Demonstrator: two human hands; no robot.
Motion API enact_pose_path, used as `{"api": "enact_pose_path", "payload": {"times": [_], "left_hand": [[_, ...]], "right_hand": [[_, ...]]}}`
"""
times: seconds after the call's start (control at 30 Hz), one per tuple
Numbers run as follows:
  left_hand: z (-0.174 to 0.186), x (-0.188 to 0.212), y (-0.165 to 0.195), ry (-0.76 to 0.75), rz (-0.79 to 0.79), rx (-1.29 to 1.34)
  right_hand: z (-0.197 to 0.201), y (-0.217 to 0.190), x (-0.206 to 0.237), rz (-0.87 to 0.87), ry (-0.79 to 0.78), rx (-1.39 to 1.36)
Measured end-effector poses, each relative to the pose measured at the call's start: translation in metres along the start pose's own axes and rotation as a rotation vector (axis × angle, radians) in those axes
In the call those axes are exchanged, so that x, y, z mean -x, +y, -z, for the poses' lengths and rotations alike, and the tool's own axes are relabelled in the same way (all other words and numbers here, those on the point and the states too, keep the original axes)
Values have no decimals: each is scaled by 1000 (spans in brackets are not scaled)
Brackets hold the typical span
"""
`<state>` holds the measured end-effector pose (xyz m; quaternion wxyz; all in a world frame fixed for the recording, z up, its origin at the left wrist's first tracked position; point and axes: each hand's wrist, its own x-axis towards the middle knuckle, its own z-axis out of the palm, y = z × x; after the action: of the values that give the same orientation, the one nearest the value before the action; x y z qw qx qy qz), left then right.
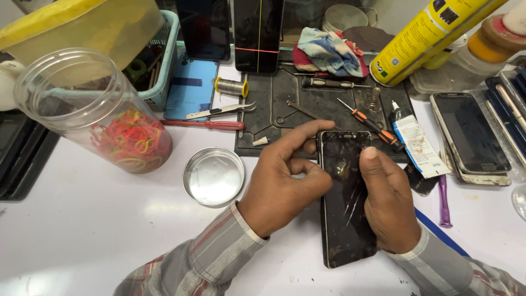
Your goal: The person secures a smartphone with rubber bands, then cleans the screen and back with a cloth and spray. They remove the SIM tray, pry off the back cover, and separate the internal components, leaving the phone disassembled on the workbench.
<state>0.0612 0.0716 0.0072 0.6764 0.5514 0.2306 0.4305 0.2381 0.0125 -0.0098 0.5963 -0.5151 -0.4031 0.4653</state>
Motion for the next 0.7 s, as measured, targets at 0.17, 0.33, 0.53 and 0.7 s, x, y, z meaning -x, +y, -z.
{"api": "enact_pose_path", "payload": {"times": [0.17,0.33,0.53,0.7], "left_hand": [[0,2,2,-32,33,25],[-5,4,5,-61,34,5],[-5,5,7,-97,20,-19],[-8,8,6,-103,-4,-23]], "right_hand": [[-1,-1,0,-3,-9,-62],[0,-1,-2,8,26,-87],[2,-3,-3,67,24,-4],[1,-4,-2,13,28,-40]]}}
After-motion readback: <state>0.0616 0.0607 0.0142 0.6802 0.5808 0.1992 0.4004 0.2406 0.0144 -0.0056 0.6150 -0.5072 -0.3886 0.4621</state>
